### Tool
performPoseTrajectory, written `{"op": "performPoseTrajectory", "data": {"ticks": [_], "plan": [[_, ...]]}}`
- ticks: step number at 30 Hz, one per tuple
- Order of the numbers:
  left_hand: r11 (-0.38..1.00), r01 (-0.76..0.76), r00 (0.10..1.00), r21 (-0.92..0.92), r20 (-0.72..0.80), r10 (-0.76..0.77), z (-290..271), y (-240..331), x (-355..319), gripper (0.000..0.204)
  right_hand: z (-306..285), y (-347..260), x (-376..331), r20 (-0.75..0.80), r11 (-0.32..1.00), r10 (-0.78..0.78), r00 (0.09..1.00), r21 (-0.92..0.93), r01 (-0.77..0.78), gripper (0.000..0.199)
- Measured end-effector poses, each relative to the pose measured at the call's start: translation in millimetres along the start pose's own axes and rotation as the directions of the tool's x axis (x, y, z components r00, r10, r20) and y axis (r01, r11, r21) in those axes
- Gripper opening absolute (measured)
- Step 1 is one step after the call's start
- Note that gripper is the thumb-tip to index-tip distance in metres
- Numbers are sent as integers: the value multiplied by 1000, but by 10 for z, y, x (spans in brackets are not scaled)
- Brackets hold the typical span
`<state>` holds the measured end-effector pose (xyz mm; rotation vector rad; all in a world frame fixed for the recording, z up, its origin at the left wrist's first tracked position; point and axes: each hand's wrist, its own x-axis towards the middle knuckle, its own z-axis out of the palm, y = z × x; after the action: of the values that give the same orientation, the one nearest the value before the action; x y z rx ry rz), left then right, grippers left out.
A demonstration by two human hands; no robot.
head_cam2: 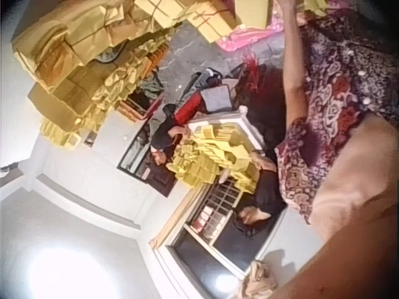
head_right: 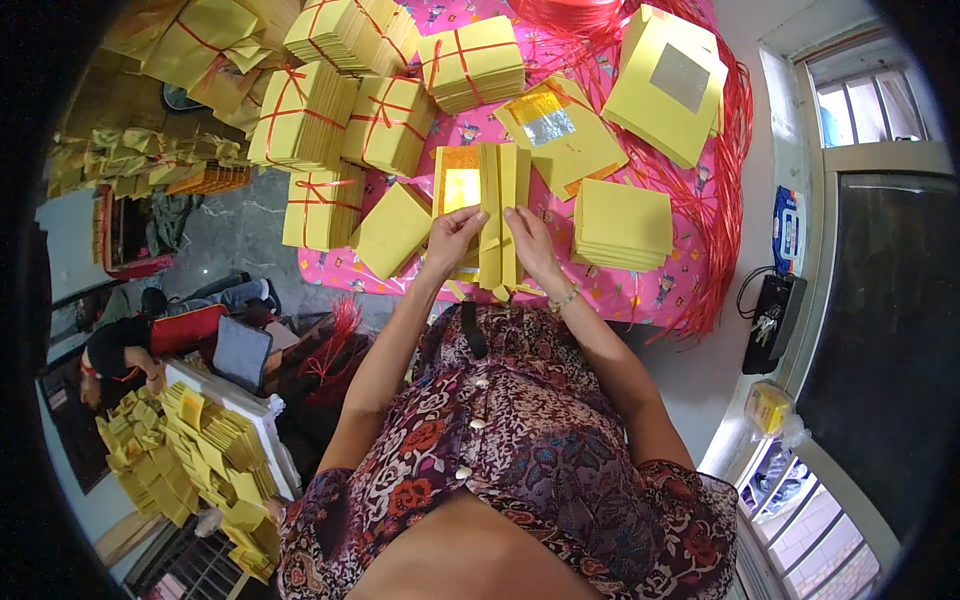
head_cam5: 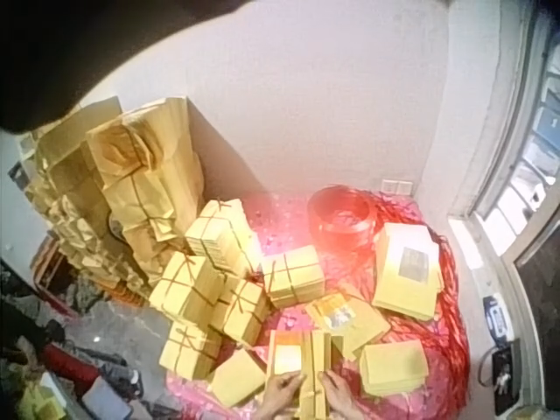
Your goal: Sorting and stacking yellow paper sheets with foil inserts.
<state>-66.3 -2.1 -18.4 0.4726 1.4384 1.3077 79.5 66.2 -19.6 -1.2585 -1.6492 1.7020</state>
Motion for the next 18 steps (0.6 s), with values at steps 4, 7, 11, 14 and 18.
{"op": "performPoseTrajectory", "data": {"ticks": [4, 7, 11, 14, 18], "plan": [[999, -36, 999, 10, 5, 35, 6, -8, 1, 26, -12, -18, -11, 60, 996, -12, 998, 94, 6, 33], [999, -42, 999, 26, 1, 42, -6, -34, 13, 26, -14, -69, -19, 24, 997, -70, 997, 30, 69, 30], [997, -39, 999, 61, 1, 39, -16, -48, 22, 26, -12, -58, -14, 20, 997, -58, 998, 56, 57, 30], [998, -39, 999, 58, 9, 38, -28, -73, 30, 25, -10, -53, -8, 31, 997, -55, 998, 60, 53, 31], [997, -50, 999, 51, 17, 49, -21, -73, 37, 26, -5, -22, -8, 21, 996, -55, 998, 74, 54, 31]]}}
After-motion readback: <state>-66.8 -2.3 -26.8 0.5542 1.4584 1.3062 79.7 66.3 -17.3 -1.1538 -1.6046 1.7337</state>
